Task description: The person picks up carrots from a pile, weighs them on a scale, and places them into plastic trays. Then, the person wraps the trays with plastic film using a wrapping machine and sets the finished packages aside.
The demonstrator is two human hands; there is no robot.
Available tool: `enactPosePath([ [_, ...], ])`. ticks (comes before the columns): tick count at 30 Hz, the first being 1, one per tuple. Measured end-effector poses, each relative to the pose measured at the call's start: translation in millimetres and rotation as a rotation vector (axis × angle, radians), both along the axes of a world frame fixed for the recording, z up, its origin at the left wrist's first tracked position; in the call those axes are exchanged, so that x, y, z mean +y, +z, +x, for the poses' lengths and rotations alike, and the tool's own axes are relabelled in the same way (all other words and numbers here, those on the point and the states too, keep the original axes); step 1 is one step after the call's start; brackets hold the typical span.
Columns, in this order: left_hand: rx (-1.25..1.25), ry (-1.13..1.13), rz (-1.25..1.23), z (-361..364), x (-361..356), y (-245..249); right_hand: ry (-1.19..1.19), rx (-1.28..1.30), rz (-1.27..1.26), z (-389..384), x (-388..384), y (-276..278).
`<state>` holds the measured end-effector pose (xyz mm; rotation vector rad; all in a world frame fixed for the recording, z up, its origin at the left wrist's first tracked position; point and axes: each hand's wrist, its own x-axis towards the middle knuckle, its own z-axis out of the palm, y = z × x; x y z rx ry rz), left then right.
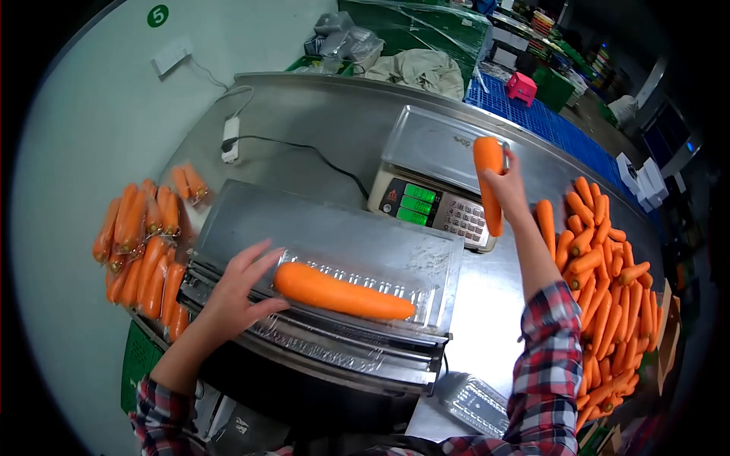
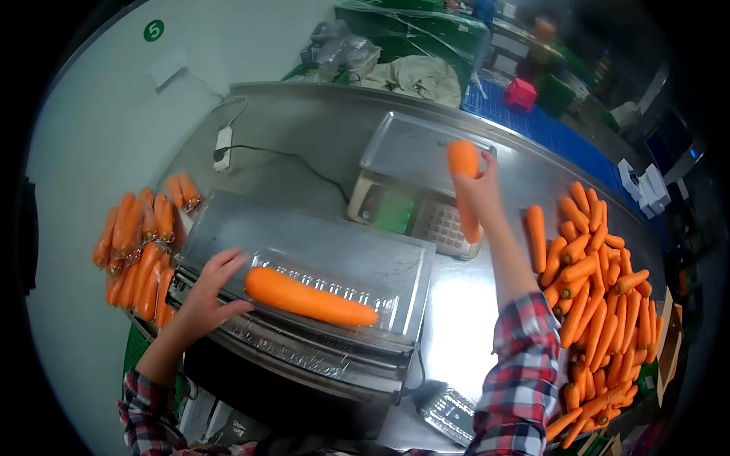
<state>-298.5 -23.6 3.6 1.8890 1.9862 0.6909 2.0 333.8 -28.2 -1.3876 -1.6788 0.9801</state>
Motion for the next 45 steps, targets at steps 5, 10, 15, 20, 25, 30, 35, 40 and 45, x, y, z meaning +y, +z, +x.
enactPosePath([
  [5,-0.023,-0.123,0.01,0.3,11.6,-9.9,0.267,0.588,0.019,-12.7,-93.9,45.7],
  [10,-0.104,-0.241,0.054,-20.2,18.8,-21.9,0.231,0.767,-0.1,-56.0,-184.0,2.1],
  [15,-0.194,-0.263,0.064,-72.7,6.2,-19.7,0.253,0.65,-0.293,-52.3,-235.8,-14.7],
  [20,-0.269,-0.3,0.027,-119.5,4.1,-27.3,0.302,0.08,-0.085,-74.7,-265.9,-7.7],
  [25,-0.232,-0.338,0.104,-135.2,3.8,-29.8,0.372,-0.155,0.102,-114.8,-259.9,-2.0],
  [30,-0.342,-0.329,0.057,-145.6,4.5,-38.4,0.383,-0.343,0.139,-127.4,-257.8,5.8],
  [35,-0.368,-0.329,0.064,-158.1,8.4,-45.9,0.366,-0.379,0.156,-135.1,-270.1,6.5],
  [40,-0.238,-0.077,0.211,-161.7,-31.0,-46.4,0.15,-0.183,0.428,-69.1,-275.3,-16.8],
  [45,0.262,0.09,0.233,-167.2,-82.4,-61.4,-0.024,-0.922,0.469,-28.0,-339.9,-15.4],
])
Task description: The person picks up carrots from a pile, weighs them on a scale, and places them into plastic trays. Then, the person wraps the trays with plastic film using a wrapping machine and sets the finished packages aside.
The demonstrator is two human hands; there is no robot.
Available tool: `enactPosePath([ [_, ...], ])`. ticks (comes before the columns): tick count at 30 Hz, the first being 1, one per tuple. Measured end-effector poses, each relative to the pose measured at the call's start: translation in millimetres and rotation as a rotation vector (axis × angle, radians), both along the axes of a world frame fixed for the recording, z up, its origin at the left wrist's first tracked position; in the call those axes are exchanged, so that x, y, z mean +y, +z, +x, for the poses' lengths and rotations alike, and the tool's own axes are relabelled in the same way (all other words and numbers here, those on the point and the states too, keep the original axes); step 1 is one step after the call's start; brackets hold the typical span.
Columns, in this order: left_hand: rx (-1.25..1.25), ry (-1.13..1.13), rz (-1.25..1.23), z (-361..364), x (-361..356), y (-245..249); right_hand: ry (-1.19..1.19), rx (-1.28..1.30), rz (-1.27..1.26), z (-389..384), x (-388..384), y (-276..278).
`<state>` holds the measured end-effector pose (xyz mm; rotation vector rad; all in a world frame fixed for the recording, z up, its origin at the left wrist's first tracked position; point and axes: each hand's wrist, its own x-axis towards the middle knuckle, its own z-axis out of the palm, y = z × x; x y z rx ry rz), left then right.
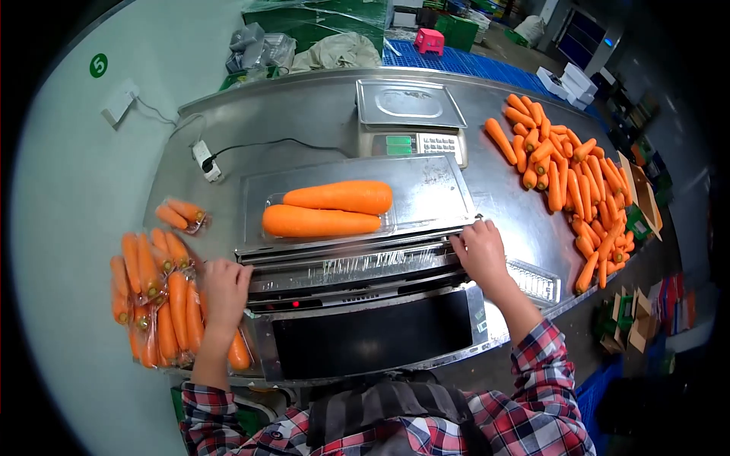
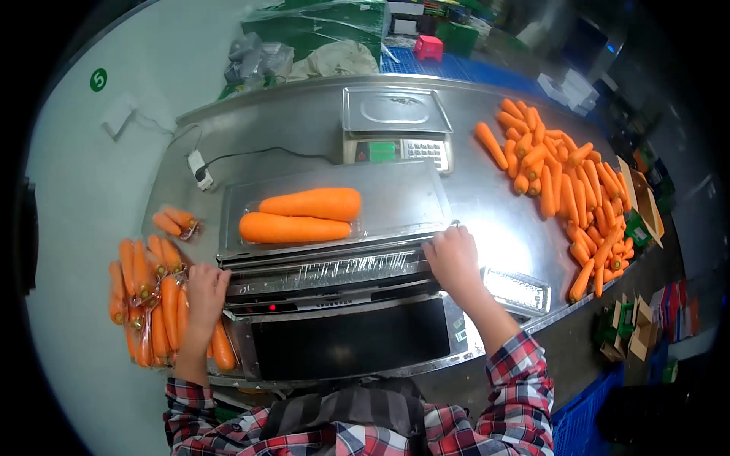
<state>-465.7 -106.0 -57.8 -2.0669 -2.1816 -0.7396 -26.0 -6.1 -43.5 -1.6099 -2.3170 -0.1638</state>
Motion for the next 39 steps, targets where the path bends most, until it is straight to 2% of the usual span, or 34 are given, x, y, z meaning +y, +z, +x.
enactPosePath([
  [3,0.183,0.053,0.137,33.2,-4.9,3.3,0.077,0.016,0.098,-13.0,-20.3,-16.0],
  [7,-0.07,0.016,0.129,48.5,4.6,-13.9,0.102,0.264,0.072,-38.7,-19.6,-21.6],
  [10,-0.385,0.026,0.066,35.7,13.0,-22.4,0.1,0.371,-0.091,-37.8,-10.1,-12.1],
  [11,-0.743,0.152,-0.121,35.3,10.7,-11.8,0.018,0.524,-0.425,-33.7,-10.2,3.6],
  [12,-1.093,0.104,-0.118,30.9,10.5,-8.5,-0.013,0.628,-0.605,-29.2,-12.0,20.3],
  [14,-1.788,0.044,-0.161,31.9,5.7,33.9,-0.021,1.205,-0.952,-21.3,-11.8,34.7],
  [16,-1.981,-0.256,-0.092,15.3,10.5,57.1,0.249,1.547,-0.896,-18.9,-2.8,64.8],
  [18,-2.215,-0.456,0.078,3.7,30.8,91.4,0.609,1.912,-0.879,-19.5,26.5,77.9],
  [20,-2.169,-0.416,0.348,15.2,64.0,123.0,0.593,2.163,-0.657,-42.5,52.6,95.0],
  [22,-1.888,-0.221,0.409,26.1,114.5,120.7,0.504,1.812,-0.35,-80.2,91.6,89.9],
  [24,-1.558,-0.231,0.31,4.8,160.0,55.0,0.218,1.008,-0.173,-97.7,123.0,49.3],
  [26,-1.095,-0.121,-0.051,-2.2,170.3,-6.9,0.255,0.359,-0.168,-110.7,131.4,-4.8],
  [28,-0.763,-0.163,-0.003,10.4,160.3,-17.5,0.376,0.659,-0.266,-106.7,127.3,-24.9],
  [29,-0.693,-0.181,-0.037,10.0,156.1,-15.1,0.325,0.609,-0.348,-97.7,126.5,-22.3],
  [30,-0.848,-0.154,-0.149,8.3,152.9,-5.4,0.233,0.481,-0.42,-97.8,116.5,0.1],
  [32,-1.146,-0.086,-0.385,-2.8,151.4,11.0,0.066,0.56,-0.642,-95.2,114.0,10.5],
  [33,-1.357,0.003,-0.426,-9.3,154.4,5.4,0.003,0.647,-0.776,-93.3,117.8,12.0],
  [34,-1.381,0.005,-0.48,-16.3,157.4,0.9,-0.011,0.768,-0.919,-90.0,124.8,8.5],
  [36,-1.428,0.003,-0.583,-31.0,163.6,-1.4,0.04,1.022,-1.031,-89.9,128.9,7.2],
  [39,-0.288,0.229,-0.789,-6.4,169.2,60.0,0.102,0.6,-1.033,-96.0,122.3,33.9],
])
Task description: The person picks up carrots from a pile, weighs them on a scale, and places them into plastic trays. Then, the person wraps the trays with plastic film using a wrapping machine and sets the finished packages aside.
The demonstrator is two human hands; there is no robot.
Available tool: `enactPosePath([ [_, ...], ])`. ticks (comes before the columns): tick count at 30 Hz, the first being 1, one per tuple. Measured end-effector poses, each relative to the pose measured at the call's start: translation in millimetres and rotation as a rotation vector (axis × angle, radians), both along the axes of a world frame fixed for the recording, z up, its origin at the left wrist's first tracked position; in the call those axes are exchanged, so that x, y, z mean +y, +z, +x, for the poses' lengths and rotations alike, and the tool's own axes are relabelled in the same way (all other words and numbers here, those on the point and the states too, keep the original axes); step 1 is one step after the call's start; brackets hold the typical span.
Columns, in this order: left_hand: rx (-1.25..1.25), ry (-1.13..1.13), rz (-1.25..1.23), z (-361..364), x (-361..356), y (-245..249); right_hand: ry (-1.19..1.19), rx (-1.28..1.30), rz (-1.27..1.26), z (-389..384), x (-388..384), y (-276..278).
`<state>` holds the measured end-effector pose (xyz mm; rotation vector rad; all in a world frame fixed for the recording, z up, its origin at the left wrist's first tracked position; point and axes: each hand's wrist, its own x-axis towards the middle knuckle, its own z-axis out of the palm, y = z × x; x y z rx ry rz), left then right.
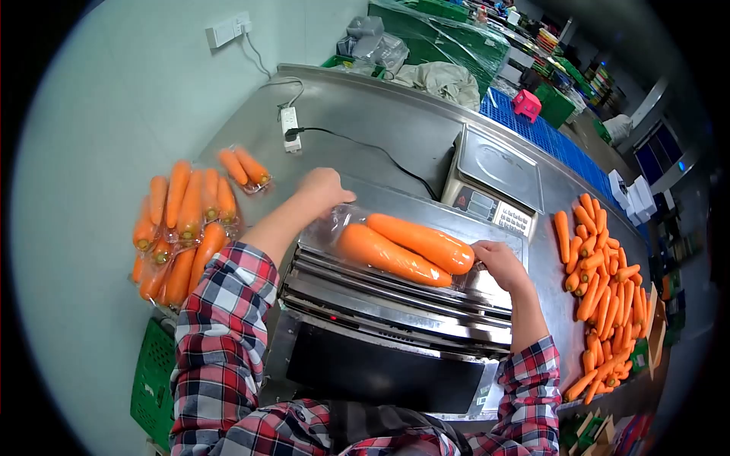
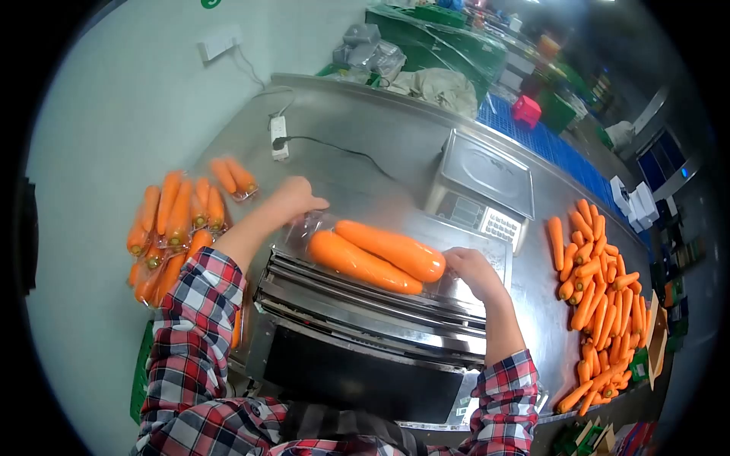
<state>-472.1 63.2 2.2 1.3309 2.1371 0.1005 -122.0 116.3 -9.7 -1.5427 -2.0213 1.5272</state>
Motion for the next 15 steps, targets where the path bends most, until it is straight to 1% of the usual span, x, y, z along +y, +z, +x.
enactPosePath([
  [3,0.447,-0.259,0.655,-5.8,-6.7,-23.3,0.261,0.032,0.475,7.0,2.2,-11.8],
  [4,0.165,-0.314,0.666,-5.7,-6.4,-35.3,0.095,0.083,0.334,9.0,-5.3,-15.6],
  [6,-0.409,-0.4,0.653,1.6,-9.7,-63.0,-0.012,0.144,0.068,20.6,-8.8,-18.4],
  [7,-0.425,-0.382,0.644,2.5,-11.0,-65.9,-0.057,0.175,-0.064,24.1,-9.7,-19.7],
  [8,-0.437,-0.357,0.632,2.0,-13.2,-68.0,-0.142,0.458,-0.267,25.9,-20.0,-20.4],
  [9,-0.442,-0.322,0.623,0.6,-18.3,-67.3,-0.147,0.579,-0.306,29.0,-29.5,-16.0],
  [11,-0.415,-0.039,0.604,13.5,-34.6,-53.0,-0.092,0.491,-0.215,34.1,-36.5,-22.0],
  [13,-0.652,0.141,0.373,11.6,-45.0,-43.3,-0.106,0.333,-0.057,26.9,-40.2,-24.4],
  [14,-0.895,0.192,0.393,12.9,-54.4,-42.9,-0.109,0.313,-0.008,25.3,-39.3,-27.3],
  [15,-0.796,0.164,0.418,12.2,-58.8,-43.1,-0.116,0.291,0.046,24.3,-38.5,-29.1],
])
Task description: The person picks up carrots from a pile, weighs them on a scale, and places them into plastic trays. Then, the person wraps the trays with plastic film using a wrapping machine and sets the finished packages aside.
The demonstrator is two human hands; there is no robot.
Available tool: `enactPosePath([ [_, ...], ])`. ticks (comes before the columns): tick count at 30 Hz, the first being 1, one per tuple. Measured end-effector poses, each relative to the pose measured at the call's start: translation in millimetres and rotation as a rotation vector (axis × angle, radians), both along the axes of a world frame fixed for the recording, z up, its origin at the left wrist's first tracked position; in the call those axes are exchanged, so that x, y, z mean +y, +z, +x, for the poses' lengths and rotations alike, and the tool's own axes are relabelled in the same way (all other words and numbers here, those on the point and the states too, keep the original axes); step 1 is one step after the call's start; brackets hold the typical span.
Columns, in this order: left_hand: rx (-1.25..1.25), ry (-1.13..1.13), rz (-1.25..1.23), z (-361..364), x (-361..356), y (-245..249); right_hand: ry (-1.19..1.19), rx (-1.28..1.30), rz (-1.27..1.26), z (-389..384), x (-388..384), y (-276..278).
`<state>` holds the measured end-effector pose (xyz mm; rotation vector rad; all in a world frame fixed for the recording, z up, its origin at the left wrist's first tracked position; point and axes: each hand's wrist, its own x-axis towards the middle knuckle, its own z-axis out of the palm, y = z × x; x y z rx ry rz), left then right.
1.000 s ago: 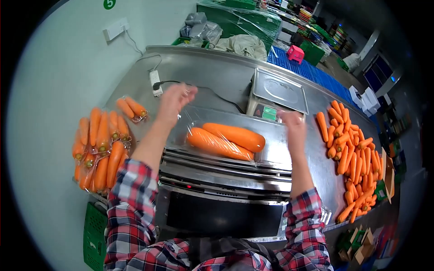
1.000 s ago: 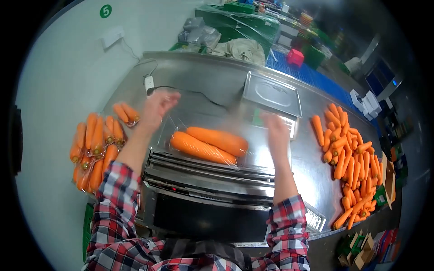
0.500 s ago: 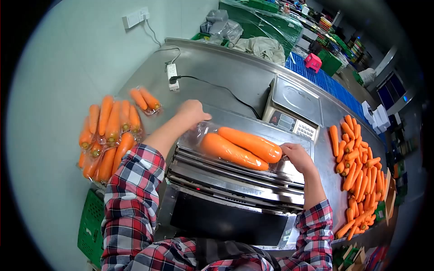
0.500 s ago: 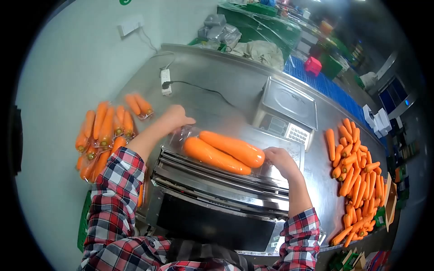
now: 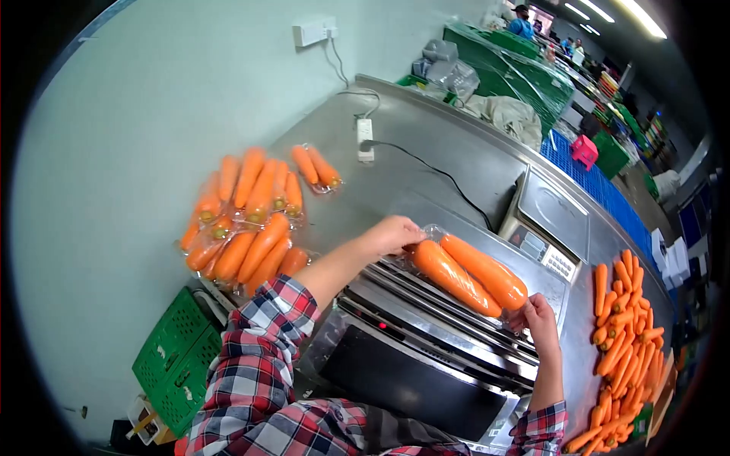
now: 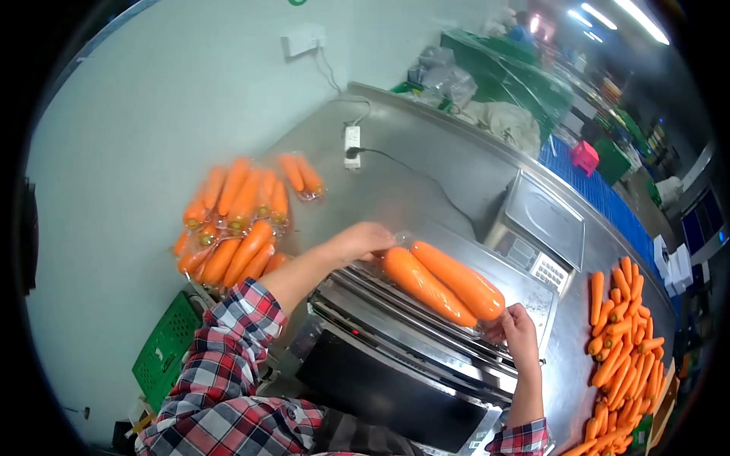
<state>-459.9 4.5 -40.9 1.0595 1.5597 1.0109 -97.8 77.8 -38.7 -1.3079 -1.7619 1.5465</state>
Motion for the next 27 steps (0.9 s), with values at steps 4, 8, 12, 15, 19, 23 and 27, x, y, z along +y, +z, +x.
enactPosePath([
  [4,0.645,0.121,0.346,19.2,-14.8,-20.6,-0.137,-0.009,0.139,-11.7,-15.2,-0.5],
  [8,0.556,0.163,0.313,39.1,-63.9,15.0,-0.211,0.069,0.122,2.3,-60.0,23.9],
  [12,0.413,0.173,0.312,56.1,-134.6,23.1,-0.206,-0.093,0.014,21.2,-123.6,25.1],
  [15,0.391,0.148,0.124,64.2,-186.7,-3.1,-0.137,-0.148,-0.188,32.1,-160.7,9.2],
  [19,0.452,0.083,-0.007,64.2,-223.1,-48.0,-0.169,-0.337,-0.194,35.6,-190.9,-14.8],
  [23,0.218,0.112,-0.076,59.0,-222.0,-50.2,-0.23,-0.273,-0.074,45.7,-197.1,-28.7],
  [27,-0.404,0.224,-0.298,54.6,-224.8,-51.7,-0.197,-0.316,0.089,53.4,-204.2,-38.7],
])
